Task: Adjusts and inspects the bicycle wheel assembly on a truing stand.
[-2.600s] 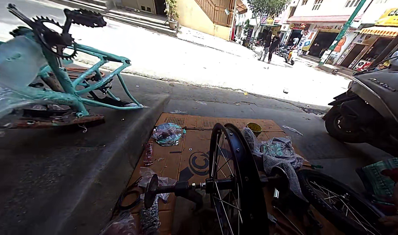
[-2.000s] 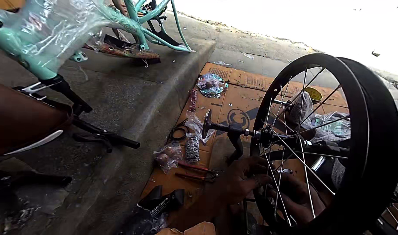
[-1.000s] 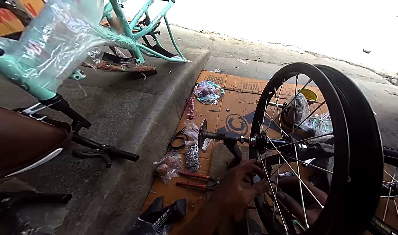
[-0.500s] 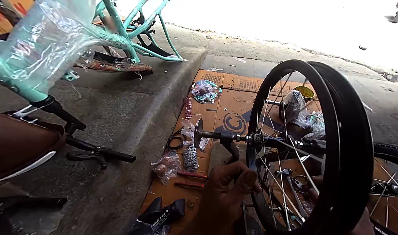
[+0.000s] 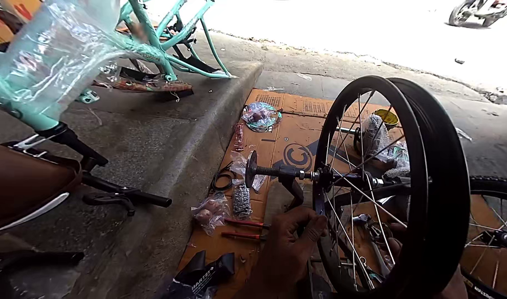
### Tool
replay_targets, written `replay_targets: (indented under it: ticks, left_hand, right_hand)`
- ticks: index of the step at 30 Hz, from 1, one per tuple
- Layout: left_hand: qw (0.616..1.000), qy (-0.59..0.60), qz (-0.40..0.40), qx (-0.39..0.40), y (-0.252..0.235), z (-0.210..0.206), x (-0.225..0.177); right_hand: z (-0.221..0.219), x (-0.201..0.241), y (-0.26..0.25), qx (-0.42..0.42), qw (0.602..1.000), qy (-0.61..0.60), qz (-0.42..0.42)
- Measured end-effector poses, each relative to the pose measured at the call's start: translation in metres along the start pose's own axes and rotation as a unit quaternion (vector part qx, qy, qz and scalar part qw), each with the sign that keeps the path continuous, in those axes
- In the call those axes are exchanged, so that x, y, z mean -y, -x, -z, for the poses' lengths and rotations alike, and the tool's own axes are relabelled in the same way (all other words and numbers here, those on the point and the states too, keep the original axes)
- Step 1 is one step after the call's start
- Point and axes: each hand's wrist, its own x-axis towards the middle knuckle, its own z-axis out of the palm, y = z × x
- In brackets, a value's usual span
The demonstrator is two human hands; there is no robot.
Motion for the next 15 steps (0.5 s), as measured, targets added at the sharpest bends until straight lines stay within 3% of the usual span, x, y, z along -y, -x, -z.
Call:
replay_targets:
  ticks: [6, 8, 11, 15]
  left_hand:
    - [0.999, -0.024, 0.039, -0.024, -0.002, -0.002, 0.006]
    - [0.994, -0.059, 0.093, -0.018, -0.003, -0.001, 0.007]
    - [0.981, -0.077, 0.165, 0.062, -0.009, 0.001, 0.005]
    - [0.979, -0.075, 0.134, 0.135, -0.011, 0.000, 0.004]
  right_hand:
    - [-0.001, -0.005, 0.000, 0.005, 1.000, -0.002, -0.003]
    - [-0.001, -0.005, -0.001, 0.003, 1.000, -0.004, -0.007]
    - [-0.002, -0.005, 0.000, 0.000, 1.000, -0.008, -0.013]
    - [-0.004, -0.004, 0.000, -0.006, 1.000, -0.013, -0.021]
